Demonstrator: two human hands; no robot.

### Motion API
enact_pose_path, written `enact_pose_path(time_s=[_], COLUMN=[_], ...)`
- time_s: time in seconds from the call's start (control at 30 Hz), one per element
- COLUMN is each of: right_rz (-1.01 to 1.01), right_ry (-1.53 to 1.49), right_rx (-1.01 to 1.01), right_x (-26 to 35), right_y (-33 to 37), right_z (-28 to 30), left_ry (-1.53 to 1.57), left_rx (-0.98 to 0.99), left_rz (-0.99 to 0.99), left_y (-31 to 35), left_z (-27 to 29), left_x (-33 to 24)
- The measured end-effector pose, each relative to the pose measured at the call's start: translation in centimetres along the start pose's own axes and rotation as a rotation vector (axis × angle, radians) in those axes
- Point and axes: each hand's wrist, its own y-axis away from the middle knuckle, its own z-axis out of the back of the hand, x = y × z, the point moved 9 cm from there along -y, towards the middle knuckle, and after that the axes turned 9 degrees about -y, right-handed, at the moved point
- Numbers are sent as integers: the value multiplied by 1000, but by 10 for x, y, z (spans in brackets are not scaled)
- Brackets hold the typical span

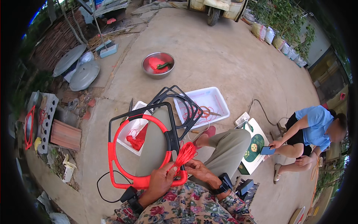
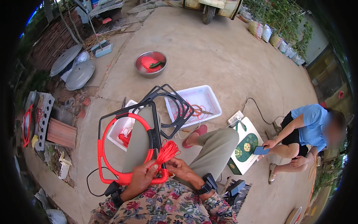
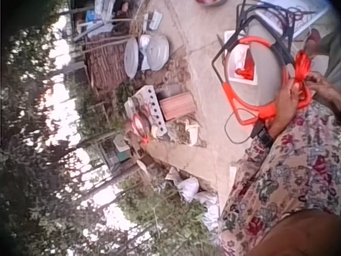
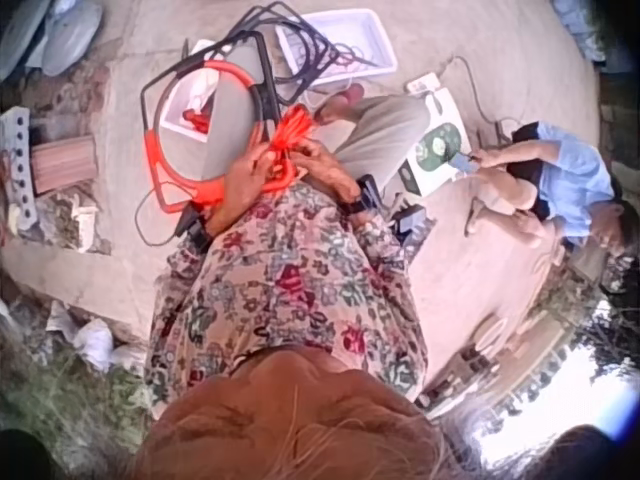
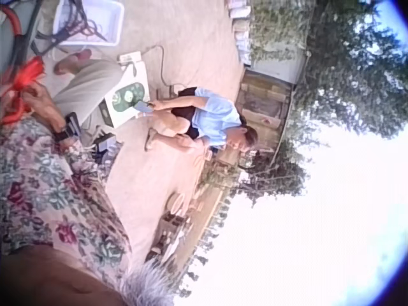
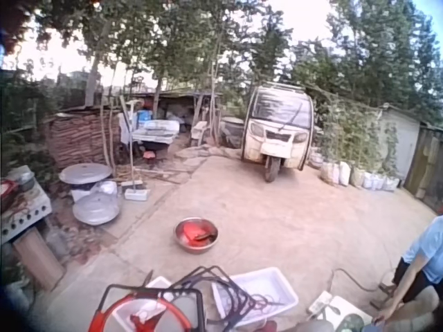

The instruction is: Winding red cord around the edge of a black plastic frame for manufacturing.

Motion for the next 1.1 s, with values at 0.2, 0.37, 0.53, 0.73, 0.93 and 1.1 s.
enact_pose_path(time_s=[0.2, 0.37, 0.53, 0.73, 0.93, 1.1], right_rz=[37, 28, -27, 399, 289, 506], right_ry=[-219, -585, -204, 403, -302, -789], right_rx=[134, 129, -57, -336, -412, -367], right_x=[5, 5, 15, 87, 85, 106], right_y=[1, -7, -9, 16, 21, 17], right_z=[-28, -48, -28, -4, 23, 22], left_ry=[-248, -253, -312, 588, 699, 700], left_rx=[-11, -18, 57, 354, 674, 742], left_rz=[-52, -16, 12, 385, 550, 678], left_y=[-1, 3, 1, 1, -3, 1], left_z=[20, 23, 16, -13, -36, -37], left_x=[-35, -23, -3, 7, -20, -14])
